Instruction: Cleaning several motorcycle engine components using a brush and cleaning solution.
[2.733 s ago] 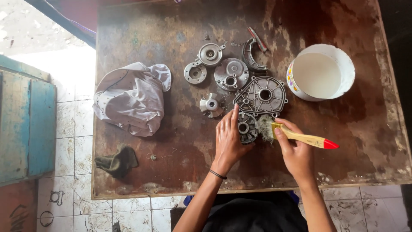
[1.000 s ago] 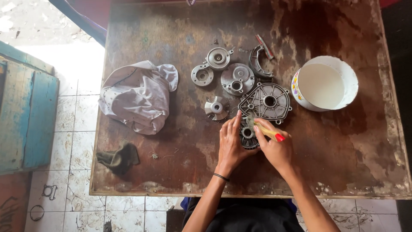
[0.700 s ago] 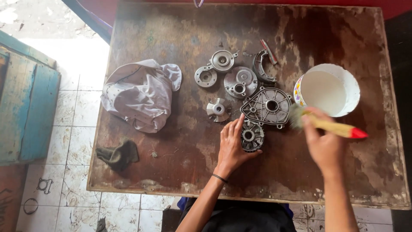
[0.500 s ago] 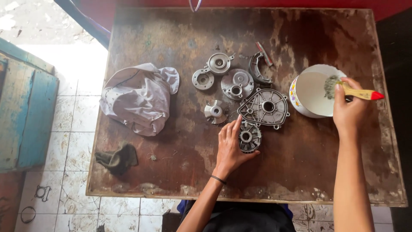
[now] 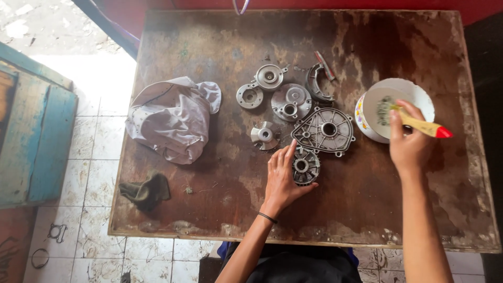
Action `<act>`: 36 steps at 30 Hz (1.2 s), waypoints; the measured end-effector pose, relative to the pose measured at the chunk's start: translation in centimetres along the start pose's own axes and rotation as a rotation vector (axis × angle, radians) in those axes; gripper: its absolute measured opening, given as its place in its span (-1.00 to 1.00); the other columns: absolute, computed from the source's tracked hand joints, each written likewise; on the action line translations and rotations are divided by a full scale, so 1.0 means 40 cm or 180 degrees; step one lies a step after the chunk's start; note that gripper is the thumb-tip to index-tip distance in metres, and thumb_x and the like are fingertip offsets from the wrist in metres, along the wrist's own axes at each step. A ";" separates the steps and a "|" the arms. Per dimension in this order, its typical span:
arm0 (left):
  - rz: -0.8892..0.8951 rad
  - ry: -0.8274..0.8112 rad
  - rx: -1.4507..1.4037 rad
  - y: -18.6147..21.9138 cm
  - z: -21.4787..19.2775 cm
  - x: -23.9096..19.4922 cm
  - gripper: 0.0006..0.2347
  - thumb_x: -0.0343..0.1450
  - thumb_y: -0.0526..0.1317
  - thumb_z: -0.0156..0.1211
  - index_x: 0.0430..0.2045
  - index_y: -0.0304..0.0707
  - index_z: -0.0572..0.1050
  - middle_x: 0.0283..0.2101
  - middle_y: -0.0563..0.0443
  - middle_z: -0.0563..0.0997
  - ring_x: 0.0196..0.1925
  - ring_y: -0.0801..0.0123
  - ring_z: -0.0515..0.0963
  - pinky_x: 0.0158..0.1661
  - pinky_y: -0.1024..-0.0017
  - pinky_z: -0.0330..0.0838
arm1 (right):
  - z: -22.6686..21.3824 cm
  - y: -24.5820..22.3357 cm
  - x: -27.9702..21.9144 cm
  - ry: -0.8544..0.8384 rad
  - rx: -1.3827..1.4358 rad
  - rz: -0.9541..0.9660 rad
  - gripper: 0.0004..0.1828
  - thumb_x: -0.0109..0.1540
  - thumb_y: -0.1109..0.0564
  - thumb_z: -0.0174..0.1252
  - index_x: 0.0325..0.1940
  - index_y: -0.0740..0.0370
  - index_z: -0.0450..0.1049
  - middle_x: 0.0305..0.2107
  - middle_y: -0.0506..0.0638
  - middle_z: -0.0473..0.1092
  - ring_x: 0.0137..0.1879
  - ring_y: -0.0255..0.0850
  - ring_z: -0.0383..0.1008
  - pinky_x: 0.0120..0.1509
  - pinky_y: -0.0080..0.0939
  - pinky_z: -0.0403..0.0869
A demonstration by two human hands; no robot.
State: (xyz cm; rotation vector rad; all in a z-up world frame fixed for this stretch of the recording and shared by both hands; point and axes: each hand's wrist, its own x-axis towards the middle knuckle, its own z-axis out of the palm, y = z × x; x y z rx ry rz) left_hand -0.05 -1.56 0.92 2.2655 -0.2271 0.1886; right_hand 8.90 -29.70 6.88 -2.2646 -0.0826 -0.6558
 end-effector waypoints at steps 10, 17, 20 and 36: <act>-0.0054 0.0267 0.0134 -0.020 -0.034 -0.036 0.03 0.01 -0.10 0.63 0.40 -0.35 0.11 0.28 -0.17 0.37 0.44 -0.01 0.20 0.38 0.05 0.07 | 0.164 -0.239 -0.202 -0.1091 -0.0189 -0.1316 -0.64 0.31 0.19 0.18 0.20 0.27 0.52 0.04 0.17 0.55 0.16 0.05 0.58 0.27 -0.05 0.55; -0.0078 0.0389 0.0311 -0.056 -0.007 -0.059 -0.13 0.06 -0.20 0.56 0.35 -0.23 0.29 0.25 -0.08 0.43 0.41 0.07 0.28 0.39 0.10 0.12 | 0.147 -0.307 -0.321 -0.1534 -0.0122 -0.1091 -0.57 0.17 0.29 0.22 0.15 0.29 0.53 0.04 0.21 0.53 0.20 0.10 0.54 0.28 -0.03 0.49; -0.0075 0.0374 0.0247 -0.036 -0.017 -0.048 -0.14 0.04 -0.20 0.56 0.33 -0.23 0.30 0.24 -0.08 0.43 0.40 0.07 0.28 0.37 0.09 0.12 | 0.121 -0.248 -0.332 -0.1683 -0.0199 -0.1076 -0.62 0.18 0.26 0.25 0.09 0.28 0.55 0.00 0.16 0.55 0.14 0.04 0.58 0.23 -0.07 0.55; -0.0112 0.0297 0.0165 -0.024 -0.042 -0.048 -0.11 0.03 -0.02 0.61 0.29 -0.27 0.30 0.23 -0.10 0.43 0.37 0.05 0.29 0.34 0.08 0.09 | 0.101 -0.302 -0.264 -0.1279 -0.0107 -0.0094 -0.72 0.24 0.23 0.28 0.05 0.23 0.59 -0.11 0.15 0.60 -0.01 -0.01 0.65 0.05 -0.09 0.59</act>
